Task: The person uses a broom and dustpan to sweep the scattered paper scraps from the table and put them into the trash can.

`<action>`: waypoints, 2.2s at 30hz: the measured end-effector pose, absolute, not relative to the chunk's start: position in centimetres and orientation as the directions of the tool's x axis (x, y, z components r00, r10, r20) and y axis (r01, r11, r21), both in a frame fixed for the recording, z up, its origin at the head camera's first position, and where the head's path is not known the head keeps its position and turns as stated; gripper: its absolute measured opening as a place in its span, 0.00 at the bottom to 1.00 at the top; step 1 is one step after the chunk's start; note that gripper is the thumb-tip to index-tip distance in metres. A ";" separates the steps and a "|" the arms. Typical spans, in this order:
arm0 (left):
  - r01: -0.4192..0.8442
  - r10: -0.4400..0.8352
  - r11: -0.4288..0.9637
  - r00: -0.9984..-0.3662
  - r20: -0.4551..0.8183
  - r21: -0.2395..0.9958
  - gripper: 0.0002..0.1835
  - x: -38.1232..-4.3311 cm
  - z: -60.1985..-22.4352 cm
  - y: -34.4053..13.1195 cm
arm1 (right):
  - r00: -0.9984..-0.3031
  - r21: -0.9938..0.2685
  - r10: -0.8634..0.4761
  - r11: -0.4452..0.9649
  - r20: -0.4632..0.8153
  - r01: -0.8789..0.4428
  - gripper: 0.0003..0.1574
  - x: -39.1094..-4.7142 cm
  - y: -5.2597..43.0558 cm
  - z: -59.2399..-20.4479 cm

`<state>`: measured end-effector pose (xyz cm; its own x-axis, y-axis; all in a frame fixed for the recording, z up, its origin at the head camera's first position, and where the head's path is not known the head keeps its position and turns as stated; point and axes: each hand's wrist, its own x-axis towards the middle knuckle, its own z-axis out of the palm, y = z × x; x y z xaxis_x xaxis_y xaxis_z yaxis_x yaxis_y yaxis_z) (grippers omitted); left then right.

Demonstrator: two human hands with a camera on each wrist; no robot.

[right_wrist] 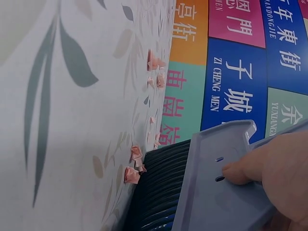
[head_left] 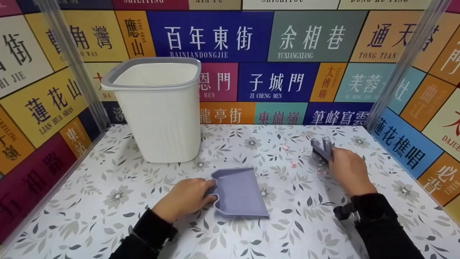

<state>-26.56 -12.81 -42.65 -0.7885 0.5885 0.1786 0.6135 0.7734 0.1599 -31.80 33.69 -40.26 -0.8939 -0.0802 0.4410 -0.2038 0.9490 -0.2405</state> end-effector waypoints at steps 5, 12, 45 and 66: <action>0.612 0.588 0.773 -0.790 0.174 0.168 0.15 -26.6 -42.7 -12.7 | -0.917 -0.255 -0.086 0.947 0.389 -0.197 0.05 -31.8 33.5 -40.0; 0.610 0.589 0.774 -0.792 0.164 0.170 0.17 -26.7 -42.7 -12.8 | -0.952 -0.250 -0.109 0.951 0.285 -0.183 0.04 -31.5 33.1 -39.1; 0.611 0.591 0.773 -0.791 0.159 0.170 0.17 -26.8 -42.9 -12.8 | -0.961 -0.251 -0.079 0.957 0.266 -0.148 0.07 -30.4 33.7 -36.5; 0.611 0.586 0.775 -0.790 0.179 0.161 0.16 -26.7 -42.9 -12.8 | -0.922 -0.173 -0.178 0.953 0.345 -0.249 0.05 -30.9 30.9 -38.5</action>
<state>-26.67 -12.79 -42.90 -0.7902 0.5860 0.1792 0.6112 0.7750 0.1607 -30.93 30.88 -38.51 -0.9217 -0.1778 0.3447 -0.2486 0.9530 -0.1732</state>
